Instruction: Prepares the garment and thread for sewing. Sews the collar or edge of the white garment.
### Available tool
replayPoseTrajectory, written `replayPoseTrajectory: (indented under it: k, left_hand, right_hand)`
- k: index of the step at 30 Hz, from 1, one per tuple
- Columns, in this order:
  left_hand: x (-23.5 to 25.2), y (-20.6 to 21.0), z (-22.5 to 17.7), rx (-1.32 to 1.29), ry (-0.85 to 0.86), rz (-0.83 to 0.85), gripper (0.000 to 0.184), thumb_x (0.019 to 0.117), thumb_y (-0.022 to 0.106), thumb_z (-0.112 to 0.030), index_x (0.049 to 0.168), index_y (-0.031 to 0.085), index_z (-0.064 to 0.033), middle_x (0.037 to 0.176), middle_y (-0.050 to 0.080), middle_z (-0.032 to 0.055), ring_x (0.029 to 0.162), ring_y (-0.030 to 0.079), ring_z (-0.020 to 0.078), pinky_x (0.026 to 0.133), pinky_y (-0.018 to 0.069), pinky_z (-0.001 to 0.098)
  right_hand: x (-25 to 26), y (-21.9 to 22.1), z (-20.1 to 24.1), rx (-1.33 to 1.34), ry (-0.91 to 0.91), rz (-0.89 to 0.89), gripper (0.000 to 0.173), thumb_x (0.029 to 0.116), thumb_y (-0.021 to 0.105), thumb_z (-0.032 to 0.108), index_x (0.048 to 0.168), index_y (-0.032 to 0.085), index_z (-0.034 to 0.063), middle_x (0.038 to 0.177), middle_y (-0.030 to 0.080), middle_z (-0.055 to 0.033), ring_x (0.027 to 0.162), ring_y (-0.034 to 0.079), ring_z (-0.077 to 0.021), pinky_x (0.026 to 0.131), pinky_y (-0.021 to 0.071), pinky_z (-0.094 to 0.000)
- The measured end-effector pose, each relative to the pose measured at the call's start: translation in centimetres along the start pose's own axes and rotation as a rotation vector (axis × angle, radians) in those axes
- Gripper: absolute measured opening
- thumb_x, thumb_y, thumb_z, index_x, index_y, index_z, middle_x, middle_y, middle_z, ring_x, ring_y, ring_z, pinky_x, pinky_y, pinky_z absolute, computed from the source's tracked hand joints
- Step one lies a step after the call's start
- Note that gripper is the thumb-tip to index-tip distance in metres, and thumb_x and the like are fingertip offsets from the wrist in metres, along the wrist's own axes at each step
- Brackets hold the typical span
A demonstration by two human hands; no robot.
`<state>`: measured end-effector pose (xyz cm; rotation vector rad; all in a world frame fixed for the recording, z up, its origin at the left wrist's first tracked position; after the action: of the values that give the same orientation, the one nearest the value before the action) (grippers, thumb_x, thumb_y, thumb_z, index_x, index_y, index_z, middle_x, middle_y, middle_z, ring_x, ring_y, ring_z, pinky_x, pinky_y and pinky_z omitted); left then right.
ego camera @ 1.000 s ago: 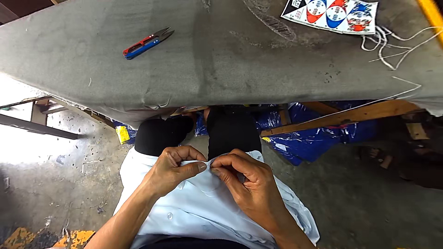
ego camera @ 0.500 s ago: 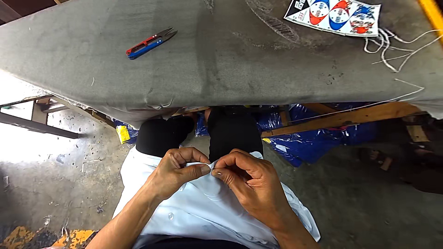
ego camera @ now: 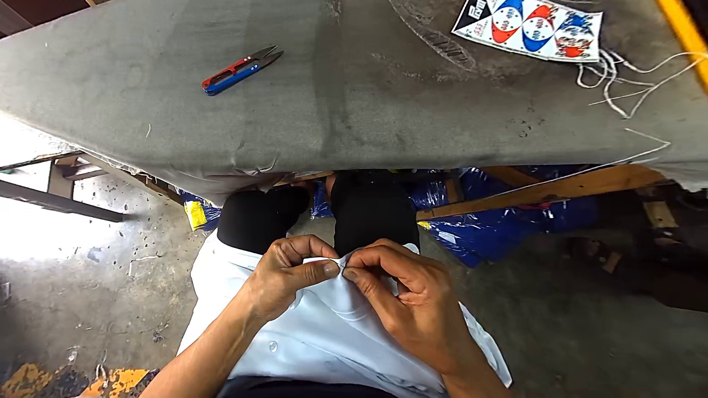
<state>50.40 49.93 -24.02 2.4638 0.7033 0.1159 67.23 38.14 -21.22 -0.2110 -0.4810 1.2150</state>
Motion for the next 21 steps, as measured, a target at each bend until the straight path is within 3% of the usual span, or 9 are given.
replayPoseTrajectory:
  k: [4,10,13,17,21]
  left_hand:
    - [-0.1,0.1,-0.4,0.21,0.042,-0.108,0.007,0.0947,0.069,-0.003,0.1,0.072,0.0014,0.087,0.073,0.0042,0.079,0.069,0.008,0.074,0.0583,0.0256]
    - [-0.1,0.5,-0.5,0.326,0.093,-0.112,0.007,0.0926,0.071,-0.002,0.098,0.073,0.0015,0.085,0.073,0.0027,0.078,0.067,0.0059,0.074,0.0566,0.0231]
    - [-0.5,1.0,-0.6,0.402,0.112,-0.134,0.005,0.0919,0.07,-0.002,0.096,0.072,0.0008,0.083,0.072,0.0004,0.076,0.066,0.0036,0.072,0.0557,0.0212]
    - [-0.4,1.5,-0.5,0.479,0.126,-0.178,0.006,0.0912,0.066,-0.001,0.095,0.071,-0.0006,0.078,0.069,-0.004,0.07,0.062,-0.0014,0.066,0.0525,0.0162]
    - [-0.4,0.8,-0.8,0.47,0.052,-0.147,0.011,0.0953,0.068,-0.004,0.102,0.074,0.0013,0.087,0.074,0.0025,0.079,0.069,0.0045,0.074,0.0576,0.0206]
  right_hand:
    - [0.2,-0.4,1.3,-0.257,-0.051,-0.046,0.021,0.1005,0.066,0.024,0.107,0.076,0.0072,0.102,0.07,-0.0056,0.088,0.066,-0.0048,0.076,0.0554,-0.0169]
    - [1.1,0.7,1.8,-0.27,-0.13,0.013,0.02,0.1043,0.058,0.02,0.101,0.075,0.0082,0.099,0.067,-0.0054,0.092,0.064,-0.0072,0.079,0.0529,-0.017]
    - [1.5,1.4,1.8,-0.335,-0.187,0.028,0.022,0.1054,0.053,0.02,0.097,0.072,0.0101,0.095,0.067,-0.0044,0.093,0.061,-0.0133,0.08,0.0495,-0.0239]
    - [1.0,2.6,3.2,-0.234,-0.283,0.033,0.021,0.1066,0.051,0.019,0.098,0.067,0.0076,0.093,0.067,-0.0072,0.09,0.063,-0.0167,0.075,0.0506,-0.0279]
    - [-0.4,2.1,4.1,0.057,-0.263,0.304,0.021,0.1086,0.05,0.021,0.099,0.063,0.0063,0.083,0.062,-0.0043,0.078,0.062,-0.0094,0.07,0.0511,-0.0202]
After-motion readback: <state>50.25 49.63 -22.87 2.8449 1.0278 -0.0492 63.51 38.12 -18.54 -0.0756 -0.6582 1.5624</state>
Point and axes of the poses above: each hand's wrist, its own x-axis towards the middle knuckle, its own y-axis out of the palm, z = x × y, the point moved 1 cm from there along x, towards the middle knuckle
